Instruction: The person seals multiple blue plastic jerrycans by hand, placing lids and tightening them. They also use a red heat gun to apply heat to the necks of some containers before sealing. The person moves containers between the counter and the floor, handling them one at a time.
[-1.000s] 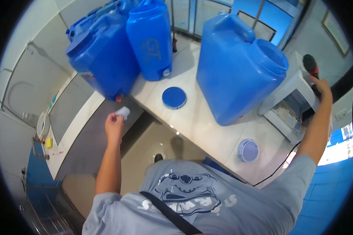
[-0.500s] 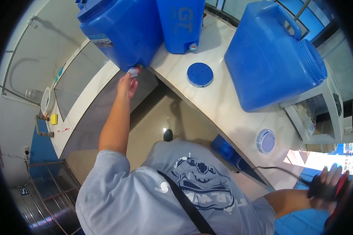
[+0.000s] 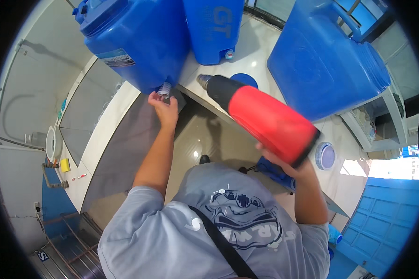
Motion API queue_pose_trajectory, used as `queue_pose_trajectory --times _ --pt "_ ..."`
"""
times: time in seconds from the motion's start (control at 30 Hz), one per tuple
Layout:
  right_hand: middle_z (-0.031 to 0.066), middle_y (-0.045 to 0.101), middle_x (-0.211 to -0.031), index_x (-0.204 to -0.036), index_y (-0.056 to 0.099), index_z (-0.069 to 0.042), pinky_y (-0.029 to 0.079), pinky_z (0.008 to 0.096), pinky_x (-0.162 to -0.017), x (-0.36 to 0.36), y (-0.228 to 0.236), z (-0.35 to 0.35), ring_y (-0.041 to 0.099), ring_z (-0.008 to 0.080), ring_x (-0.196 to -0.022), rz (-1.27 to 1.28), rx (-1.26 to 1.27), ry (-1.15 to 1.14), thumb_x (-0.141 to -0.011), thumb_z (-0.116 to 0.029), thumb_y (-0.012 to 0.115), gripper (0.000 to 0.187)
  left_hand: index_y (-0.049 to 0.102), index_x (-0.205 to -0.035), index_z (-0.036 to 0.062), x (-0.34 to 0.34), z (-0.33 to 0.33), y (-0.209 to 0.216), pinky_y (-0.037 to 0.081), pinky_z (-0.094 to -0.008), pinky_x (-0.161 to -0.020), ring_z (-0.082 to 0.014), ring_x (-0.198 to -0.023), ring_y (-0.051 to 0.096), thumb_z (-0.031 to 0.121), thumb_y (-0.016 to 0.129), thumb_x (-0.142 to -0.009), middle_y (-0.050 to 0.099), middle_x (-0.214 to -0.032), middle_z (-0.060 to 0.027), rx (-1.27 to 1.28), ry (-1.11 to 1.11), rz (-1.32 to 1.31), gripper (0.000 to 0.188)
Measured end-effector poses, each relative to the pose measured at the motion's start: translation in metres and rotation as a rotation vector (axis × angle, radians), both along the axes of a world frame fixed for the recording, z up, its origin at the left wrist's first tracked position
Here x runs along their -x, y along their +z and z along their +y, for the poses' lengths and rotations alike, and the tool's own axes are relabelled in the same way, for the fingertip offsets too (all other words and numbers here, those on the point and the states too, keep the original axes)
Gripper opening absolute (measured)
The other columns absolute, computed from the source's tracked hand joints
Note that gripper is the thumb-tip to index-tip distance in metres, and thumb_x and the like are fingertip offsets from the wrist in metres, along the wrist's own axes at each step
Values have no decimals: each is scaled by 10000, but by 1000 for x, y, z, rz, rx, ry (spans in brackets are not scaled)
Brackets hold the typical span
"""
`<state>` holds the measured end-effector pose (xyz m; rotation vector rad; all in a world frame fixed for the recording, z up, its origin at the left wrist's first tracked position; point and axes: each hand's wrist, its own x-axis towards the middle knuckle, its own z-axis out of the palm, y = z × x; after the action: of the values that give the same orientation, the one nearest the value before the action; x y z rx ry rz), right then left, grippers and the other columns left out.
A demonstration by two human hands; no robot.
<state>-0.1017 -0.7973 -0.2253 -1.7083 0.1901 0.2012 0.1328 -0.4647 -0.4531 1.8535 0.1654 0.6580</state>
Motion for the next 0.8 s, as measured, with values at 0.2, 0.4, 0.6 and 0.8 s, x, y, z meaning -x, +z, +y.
queue_pose_trajectory --times 0.2,0.4,0.6,0.8 --pt "53 686 -905 -1064 685 -20 515 289 -658 -73 -64 93 616 119 -728 138 -54 117 -913 -192 747 237 448 -1403 19 -2 10 6 514 -407 -960 -313 -1103 674 158 791 -855 653 -1236 -205 -86 -6 117 661" --pt "22 660 -851 -1012 672 -19 504 282 -610 -100 -70 112 608 99 -688 163 -258 75 -889 -180 734 212 533 -1333 25 -11 18 -2 550 -371 -901 -266 -1028 725 133 793 -848 722 -1126 -170 -63 -19 143 561" --pt "95 709 -990 -1272 610 -11 552 293 -657 -109 -78 117 642 125 -745 202 -260 85 -921 -186 701 402 513 -1315 -7 -13 19 -9 548 -361 -930 -251 -1044 716 89 791 -837 718 -1112 -169 -33 -64 82 561" --pt "89 703 -985 -1314 601 -35 551 285 -655 -99 -86 95 646 125 -741 325 -252 17 -922 -244 689 453 392 -1226 -6 -12 24 -15 500 -342 -1005 -242 -1142 643 -19 709 -837 617 -1159 -179 197 -198 65 502"
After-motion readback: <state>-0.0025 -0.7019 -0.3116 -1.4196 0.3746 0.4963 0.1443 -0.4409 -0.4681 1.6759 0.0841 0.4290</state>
